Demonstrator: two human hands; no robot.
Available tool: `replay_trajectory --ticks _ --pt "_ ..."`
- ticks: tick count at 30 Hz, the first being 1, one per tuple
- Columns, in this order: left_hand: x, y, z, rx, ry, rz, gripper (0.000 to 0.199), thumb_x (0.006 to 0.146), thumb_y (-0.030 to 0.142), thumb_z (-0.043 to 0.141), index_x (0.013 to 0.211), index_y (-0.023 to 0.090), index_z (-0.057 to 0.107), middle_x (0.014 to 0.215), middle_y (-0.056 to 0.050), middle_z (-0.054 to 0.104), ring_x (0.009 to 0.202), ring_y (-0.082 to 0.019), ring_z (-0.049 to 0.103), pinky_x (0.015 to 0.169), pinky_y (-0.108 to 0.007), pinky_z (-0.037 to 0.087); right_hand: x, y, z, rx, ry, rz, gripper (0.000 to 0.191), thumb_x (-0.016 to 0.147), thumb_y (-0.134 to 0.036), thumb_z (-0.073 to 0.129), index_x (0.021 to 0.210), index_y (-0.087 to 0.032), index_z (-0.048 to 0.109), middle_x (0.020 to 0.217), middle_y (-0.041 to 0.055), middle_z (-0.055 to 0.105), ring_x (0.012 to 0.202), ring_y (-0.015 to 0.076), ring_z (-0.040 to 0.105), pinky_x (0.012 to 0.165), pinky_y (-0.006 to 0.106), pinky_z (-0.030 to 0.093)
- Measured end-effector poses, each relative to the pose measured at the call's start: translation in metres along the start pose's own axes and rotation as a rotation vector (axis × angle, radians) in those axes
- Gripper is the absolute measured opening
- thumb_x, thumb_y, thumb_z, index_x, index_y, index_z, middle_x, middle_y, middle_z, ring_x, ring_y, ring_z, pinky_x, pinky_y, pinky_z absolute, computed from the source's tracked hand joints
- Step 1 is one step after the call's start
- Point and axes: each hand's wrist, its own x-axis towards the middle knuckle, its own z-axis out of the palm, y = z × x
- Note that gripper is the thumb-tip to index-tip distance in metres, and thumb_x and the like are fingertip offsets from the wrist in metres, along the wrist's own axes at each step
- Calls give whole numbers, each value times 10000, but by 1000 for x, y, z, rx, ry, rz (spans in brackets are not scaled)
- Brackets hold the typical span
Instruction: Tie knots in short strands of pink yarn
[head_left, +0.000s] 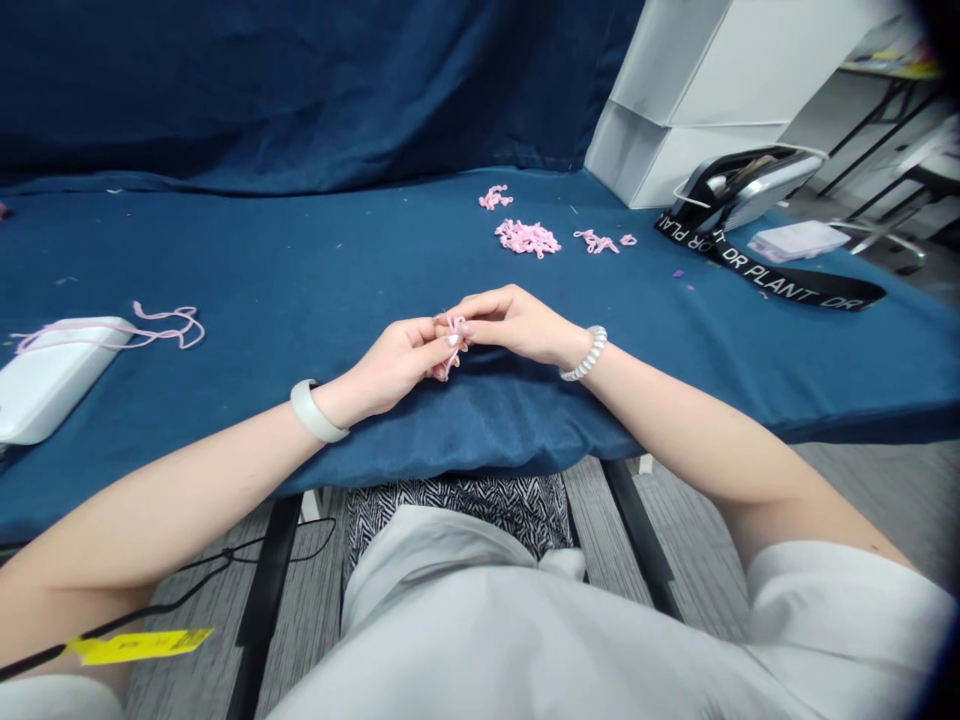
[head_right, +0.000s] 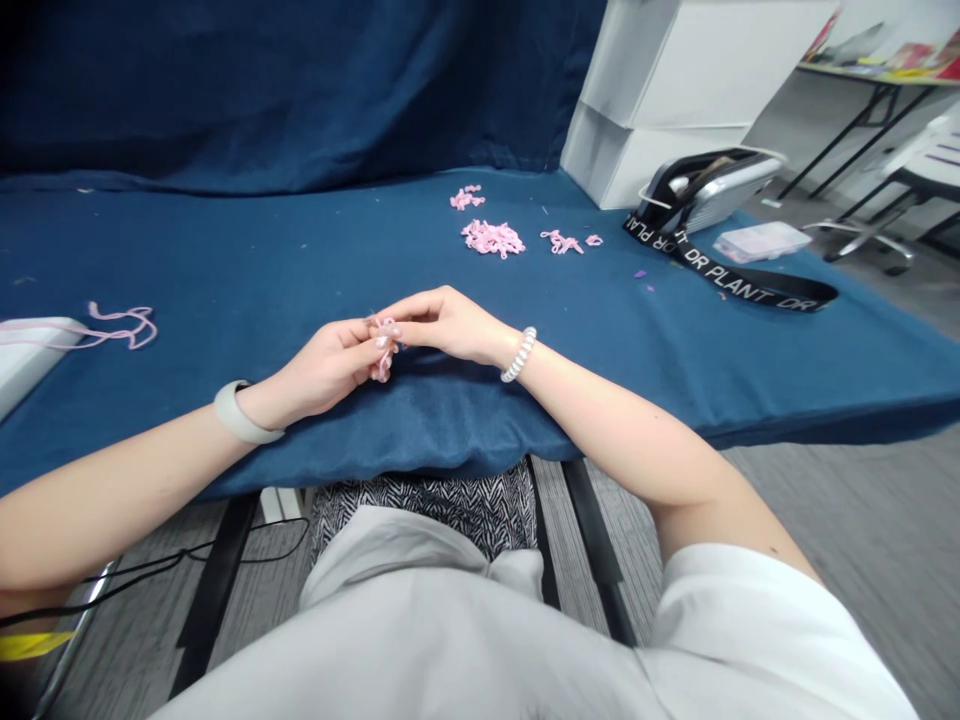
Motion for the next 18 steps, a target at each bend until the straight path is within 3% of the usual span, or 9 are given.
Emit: replay_trajectory --ticks 10,15,18 --pt "-2 2 -5 103 -181 -16 322 749 414 743 697 119 623 595 7 569 535 -53 492 545 -176 402 -4 -7 -3 -113 -195 -32 219 729 -322 775 834 -131 767 731 25 685 673 85 594 687 216 497" --pt "-2 5 -4 150 -216 -66 325 734 407 760 703 111 629 595 1 579 522 -49 485 519 -172 385 -4 -8 -5 -111 -222 25 195 695 -286 800 805 -128 770 720 20 669 668 84 587 670 217 486" --pt "-2 5 -5 145 -219 -69 340 730 421 761 692 108 634 586 -5 581 512 -50 488 511 -172 386 -3 -5 -3 -73 -176 1 163 673 -266 816 735 -128 757 709 8 641 644 71 576 651 212 478"
